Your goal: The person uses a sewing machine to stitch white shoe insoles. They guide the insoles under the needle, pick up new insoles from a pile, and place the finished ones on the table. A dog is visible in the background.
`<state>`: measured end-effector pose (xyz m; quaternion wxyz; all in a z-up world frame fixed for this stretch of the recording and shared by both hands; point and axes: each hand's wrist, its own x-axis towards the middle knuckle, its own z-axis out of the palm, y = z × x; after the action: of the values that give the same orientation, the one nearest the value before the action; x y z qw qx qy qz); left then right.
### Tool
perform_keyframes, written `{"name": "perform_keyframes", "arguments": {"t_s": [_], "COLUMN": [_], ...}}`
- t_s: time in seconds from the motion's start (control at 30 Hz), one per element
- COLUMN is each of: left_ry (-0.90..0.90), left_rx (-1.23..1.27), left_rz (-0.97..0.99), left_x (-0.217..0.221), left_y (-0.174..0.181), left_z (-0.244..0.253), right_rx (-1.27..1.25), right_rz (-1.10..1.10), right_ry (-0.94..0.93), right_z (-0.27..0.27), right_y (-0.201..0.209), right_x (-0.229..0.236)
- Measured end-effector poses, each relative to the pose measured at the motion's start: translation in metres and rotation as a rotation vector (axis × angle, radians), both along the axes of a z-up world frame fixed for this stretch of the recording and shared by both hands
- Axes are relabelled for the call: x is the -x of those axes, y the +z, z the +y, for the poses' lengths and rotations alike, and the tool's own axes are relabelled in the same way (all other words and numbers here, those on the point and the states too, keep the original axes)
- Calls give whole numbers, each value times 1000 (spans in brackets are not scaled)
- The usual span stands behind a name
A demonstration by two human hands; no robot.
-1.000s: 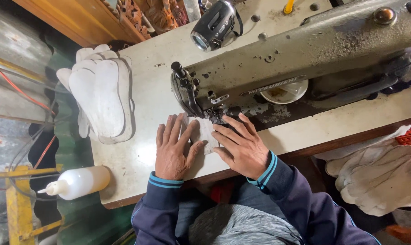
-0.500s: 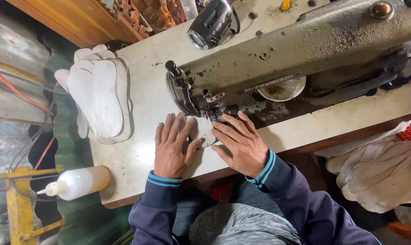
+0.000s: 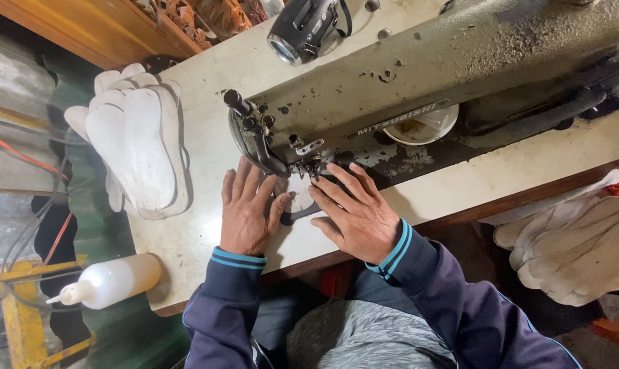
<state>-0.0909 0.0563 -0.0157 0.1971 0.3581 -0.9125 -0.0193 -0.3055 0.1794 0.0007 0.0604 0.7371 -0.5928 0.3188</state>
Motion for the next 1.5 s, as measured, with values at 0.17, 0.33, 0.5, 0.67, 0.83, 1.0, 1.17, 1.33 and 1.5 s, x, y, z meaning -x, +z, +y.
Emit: {"name": "perform_keyframes", "arguments": {"t_s": [0.17,0.33,0.5,0.67,0.83,1.0,1.17,1.33,1.5], "left_ry": [-42,-87,-77,-67,-63,-70,-54,-28,30], "left_rx": [-68,-92,-75,-49,-56,-83,-58,-21,-50], "left_rz": [-3,-23,-37,-29,-18,-23,-21,2,-2], "left_x": [-3,2,-6,-2,2,-1,2,2,-3], "left_y": [-10,-3,-31,-24,-14,-8,2,-3,-9], "left_z": [-11,-13,-26,-26,-23,-19,-16,-12,-8], "right_rx": [-34,-56,-69,-68,-64,-84,-94,-104,-117], "right_rz": [22,25,16,24,34,31,40,22,17], "right_ry": [-3,-4,5,6,-7,-8,-1,1,3], "right_z": [-2,-2,-2,-2,-3,-3,-3,-2,-2], "right_y": [-1,-4,-4,-3,-1,-1,0,0,0], "right_x": [0,-2,-1,-2,-2,-2,-1,-1,-1]}}
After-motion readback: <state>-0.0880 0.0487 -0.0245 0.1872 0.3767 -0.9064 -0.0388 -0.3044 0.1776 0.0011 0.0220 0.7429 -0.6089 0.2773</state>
